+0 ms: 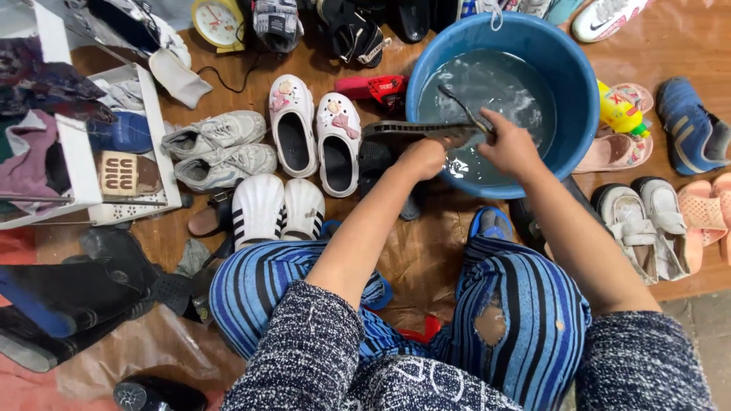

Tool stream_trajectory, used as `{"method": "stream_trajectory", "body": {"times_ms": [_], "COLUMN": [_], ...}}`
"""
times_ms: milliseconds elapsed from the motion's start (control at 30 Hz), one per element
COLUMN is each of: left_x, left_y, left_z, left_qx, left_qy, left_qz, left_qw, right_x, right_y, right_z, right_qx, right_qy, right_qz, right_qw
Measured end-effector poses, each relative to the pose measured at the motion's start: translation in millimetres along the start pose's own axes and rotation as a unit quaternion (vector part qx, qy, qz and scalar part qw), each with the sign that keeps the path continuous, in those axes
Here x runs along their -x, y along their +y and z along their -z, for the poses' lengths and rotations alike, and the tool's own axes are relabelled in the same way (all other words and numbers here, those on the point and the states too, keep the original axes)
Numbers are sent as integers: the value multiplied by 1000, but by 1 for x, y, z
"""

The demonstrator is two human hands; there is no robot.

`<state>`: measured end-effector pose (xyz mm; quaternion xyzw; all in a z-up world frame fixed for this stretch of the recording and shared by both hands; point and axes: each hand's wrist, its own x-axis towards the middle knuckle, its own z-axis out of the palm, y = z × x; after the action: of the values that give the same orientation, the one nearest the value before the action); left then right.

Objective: Washing and scrubbing the sole of a brown sandal using a brush and a basin of water.

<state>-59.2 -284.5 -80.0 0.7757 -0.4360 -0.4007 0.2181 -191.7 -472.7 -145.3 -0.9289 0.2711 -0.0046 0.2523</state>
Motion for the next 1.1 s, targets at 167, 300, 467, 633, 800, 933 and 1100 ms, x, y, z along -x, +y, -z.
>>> {"method": "stream_trajectory", "body": {"times_ms": [167, 300, 467, 633, 800, 933, 1100], "left_x": [-33, 9, 154, 275, 196, 131, 116], "left_y": [-6, 6, -97, -214, -294, -362, -411], "left_z": [-1, 41, 102, 30, 19, 27, 40], "left_qx": [-65, -124, -100, 429, 400, 365, 333], "left_qy": [30, 107, 134, 123, 111, 91, 80], "left_qz": [-68, -136, -228, 345, 340, 333, 341], "left_qw": [995, 977, 959, 826, 844, 865, 875], "right_x": [-9, 31, 44, -5, -86, -144, -182], "right_y": [7, -33, -3, 38, 34, 44, 102], "right_z": [36, 106, 134, 138, 136, 126, 103], "right_qx": [89, 39, 229, 390, 490, 440, 364], "right_qy": [12, 15, 79, 72, -28, -62, -179], "right_qz": [23, 71, 139, 114, 115, 146, 118], "right_qw": [996, 997, 960, 911, 863, 884, 906]}}
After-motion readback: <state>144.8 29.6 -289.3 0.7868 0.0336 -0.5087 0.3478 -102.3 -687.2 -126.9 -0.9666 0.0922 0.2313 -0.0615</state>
